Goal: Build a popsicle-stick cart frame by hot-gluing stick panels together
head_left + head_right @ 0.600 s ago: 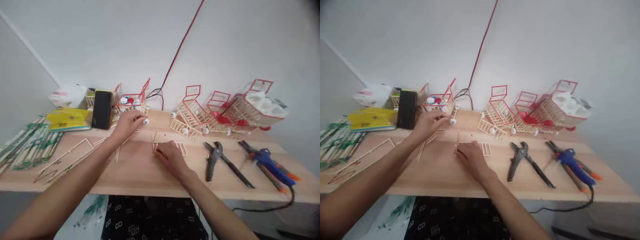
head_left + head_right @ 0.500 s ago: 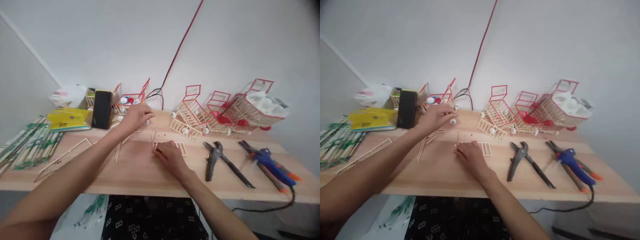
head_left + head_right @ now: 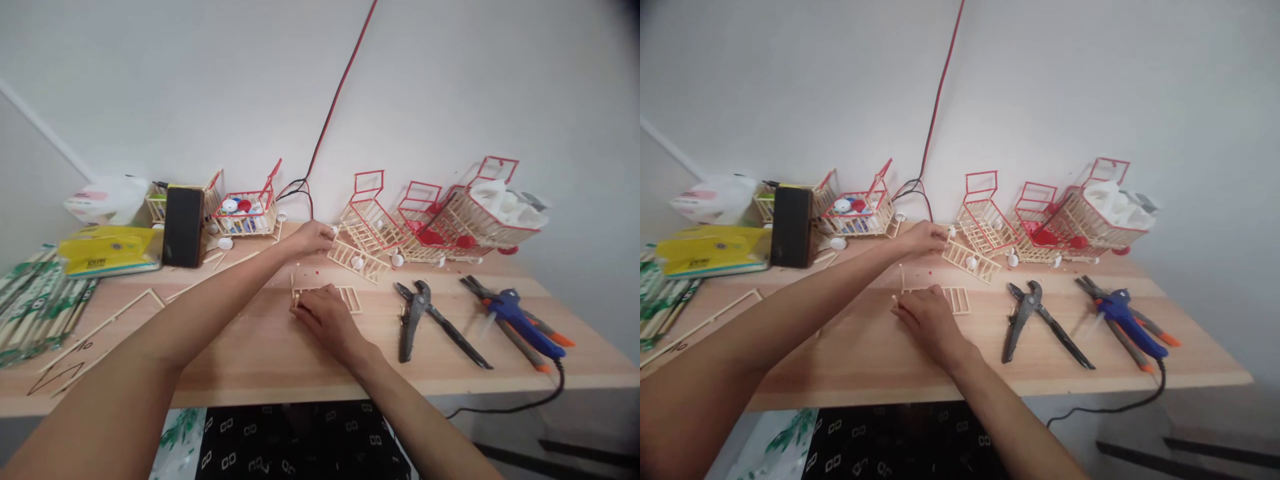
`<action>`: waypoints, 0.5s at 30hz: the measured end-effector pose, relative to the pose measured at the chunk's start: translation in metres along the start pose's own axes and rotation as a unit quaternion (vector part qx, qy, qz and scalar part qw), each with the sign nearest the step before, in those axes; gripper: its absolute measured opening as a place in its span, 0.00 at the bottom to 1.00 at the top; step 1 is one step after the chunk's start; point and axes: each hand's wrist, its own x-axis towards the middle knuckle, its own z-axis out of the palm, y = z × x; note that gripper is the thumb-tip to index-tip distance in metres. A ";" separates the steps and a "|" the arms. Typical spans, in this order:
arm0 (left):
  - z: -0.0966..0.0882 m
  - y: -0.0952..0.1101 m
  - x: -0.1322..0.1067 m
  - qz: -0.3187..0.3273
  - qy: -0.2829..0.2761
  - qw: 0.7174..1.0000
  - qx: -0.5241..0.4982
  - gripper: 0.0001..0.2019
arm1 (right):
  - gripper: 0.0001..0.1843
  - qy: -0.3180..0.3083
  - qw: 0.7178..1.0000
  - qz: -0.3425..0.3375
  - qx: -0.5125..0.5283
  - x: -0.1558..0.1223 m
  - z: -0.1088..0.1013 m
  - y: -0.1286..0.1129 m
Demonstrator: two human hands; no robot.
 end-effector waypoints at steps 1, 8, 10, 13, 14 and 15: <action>0.001 0.000 0.001 0.009 -0.006 1.000 0.007 0.07 | 0.11 0.001 1.000 0.000 -0.001 0.000 0.000 0.000; -0.011 0.021 -0.014 0.042 0.016 0.998 0.052 0.10 | 0.11 -0.010 1.000 0.003 -0.012 0.000 0.000 -0.001; -0.023 0.034 -0.026 0.050 0.036 0.996 0.058 0.09 | 0.11 -0.011 1.000 0.001 -0.014 -0.001 0.001 0.001; -0.044 0.054 -0.049 0.077 0.108 0.990 0.039 0.08 | 0.11 -0.007 1.000 -0.004 -0.015 -0.002 0.003 0.003; -0.050 0.061 -0.058 0.072 0.134 0.988 0.024 0.08 | 0.11 -0.005 1.000 -0.005 -0.015 -0.002 0.003 0.003; -0.057 0.066 -0.069 0.063 0.166 0.984 0.007 0.08 | 0.11 -0.004 1.000 -0.006 -0.014 -0.002 0.003 0.003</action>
